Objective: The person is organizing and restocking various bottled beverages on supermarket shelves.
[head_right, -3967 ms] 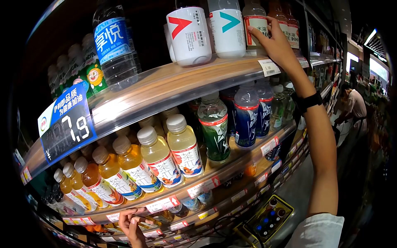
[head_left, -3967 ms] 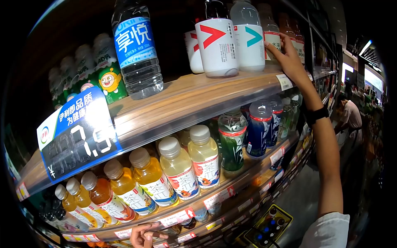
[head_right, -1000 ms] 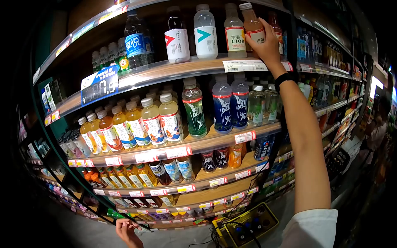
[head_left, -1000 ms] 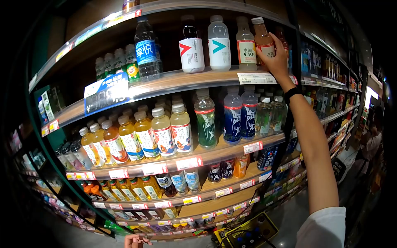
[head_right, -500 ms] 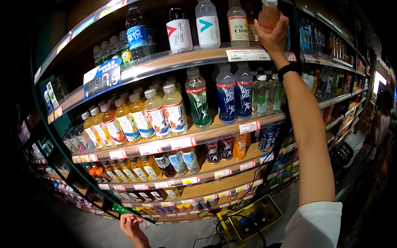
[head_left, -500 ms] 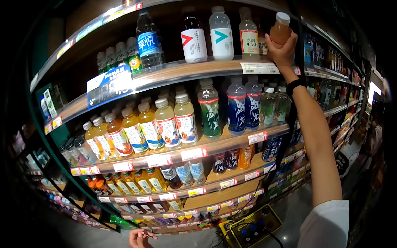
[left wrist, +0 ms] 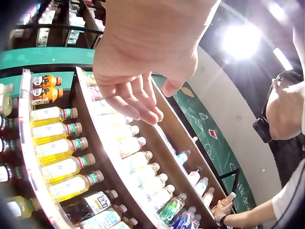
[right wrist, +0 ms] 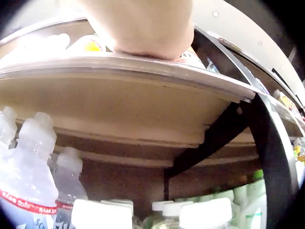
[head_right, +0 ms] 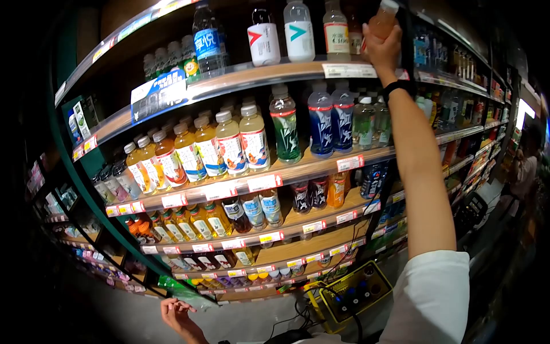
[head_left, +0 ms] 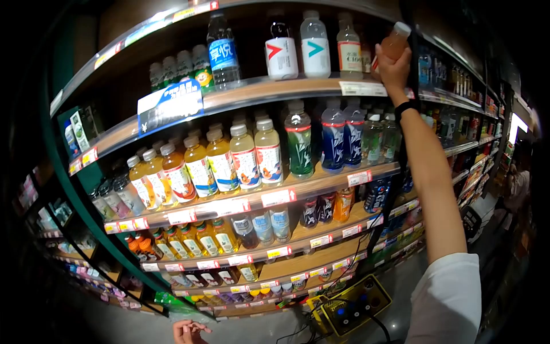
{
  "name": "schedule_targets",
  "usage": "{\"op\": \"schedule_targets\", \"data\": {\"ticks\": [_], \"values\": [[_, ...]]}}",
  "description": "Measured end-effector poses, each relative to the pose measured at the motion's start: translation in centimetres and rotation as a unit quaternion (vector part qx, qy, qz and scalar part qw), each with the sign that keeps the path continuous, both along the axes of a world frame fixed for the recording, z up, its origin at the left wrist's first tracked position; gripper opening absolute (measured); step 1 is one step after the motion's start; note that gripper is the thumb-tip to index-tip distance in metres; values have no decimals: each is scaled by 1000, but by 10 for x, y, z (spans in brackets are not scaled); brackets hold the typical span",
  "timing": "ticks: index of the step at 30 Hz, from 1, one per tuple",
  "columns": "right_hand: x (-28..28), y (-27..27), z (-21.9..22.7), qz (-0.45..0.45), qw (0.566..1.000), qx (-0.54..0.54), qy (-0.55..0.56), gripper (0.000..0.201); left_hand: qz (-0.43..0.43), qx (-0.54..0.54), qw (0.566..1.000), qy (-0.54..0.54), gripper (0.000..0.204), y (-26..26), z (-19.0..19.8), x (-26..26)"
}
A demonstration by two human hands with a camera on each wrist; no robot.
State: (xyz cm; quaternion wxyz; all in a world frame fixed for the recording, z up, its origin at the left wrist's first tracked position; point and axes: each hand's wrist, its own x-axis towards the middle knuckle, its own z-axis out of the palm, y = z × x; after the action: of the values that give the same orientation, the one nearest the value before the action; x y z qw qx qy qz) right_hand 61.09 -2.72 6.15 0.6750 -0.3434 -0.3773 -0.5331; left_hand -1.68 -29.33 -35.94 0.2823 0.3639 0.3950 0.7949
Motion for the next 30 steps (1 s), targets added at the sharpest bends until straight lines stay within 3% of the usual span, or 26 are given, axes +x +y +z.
{"op": "schedule_targets", "data": {"ticks": [1, 2, 6, 9, 11, 13, 16, 18, 22, 23, 25, 28, 30], "values": [[-5, -4, -3, 4, 1000, -12, -5, 77, 14, -10, 1000, -6, 27, -4, 9, 0], [-10, -9, -6, 38, 999, -34, 17, 73, -28, -13, 995, -90, 10, -21, 18, -1], [-14, -14, -19, 84, 992, -52, 84, 80, -59, -23, 993, -103, 11, -20, -2, -17], [-17, -17, -29, 105, 988, 3, 109, 75, -9, 8, 1000, -21, 27, -5, -6, -16], [-7, -22, -27, 71, 977, -148, 138, 68, -25, 26, 999, -18, 27, -5, -9, -21], [-11, -28, -23, 44, 973, -189, 122, 63, -29, 36, 999, -29, 24, -2, -9, -21], [-22, -36, -21, 85, 981, -170, 47, 63, -33, 31, 999, -30, 24, 0, -5, -18], [-29, -41, -16, 36, 993, -115, -6, 73, -43, 26, 999, -18, 24, -1, 0, -13], [-70, -64, -15, 78, 996, -21, -45, 66, -39, 20, 999, -16, 25, -2, 6, -2], [-85, -74, -21, 81, 995, -25, -48, 66, -87, 28, 995, -26, 26, -3, 4, -2], [-117, -101, -40, 282, 949, -122, -67, 58, -132, 37, 990, -39, 29, -2, 7, 6], [-168, -147, -92, 440, 842, -311, -37, 61, -183, 7, 983, -4, 26, 0, 20, 41], [-209, -174, -140, 515, 752, -410, -13, 60, -276, -14, 961, 16, 31, 0, 25, 59]]}}
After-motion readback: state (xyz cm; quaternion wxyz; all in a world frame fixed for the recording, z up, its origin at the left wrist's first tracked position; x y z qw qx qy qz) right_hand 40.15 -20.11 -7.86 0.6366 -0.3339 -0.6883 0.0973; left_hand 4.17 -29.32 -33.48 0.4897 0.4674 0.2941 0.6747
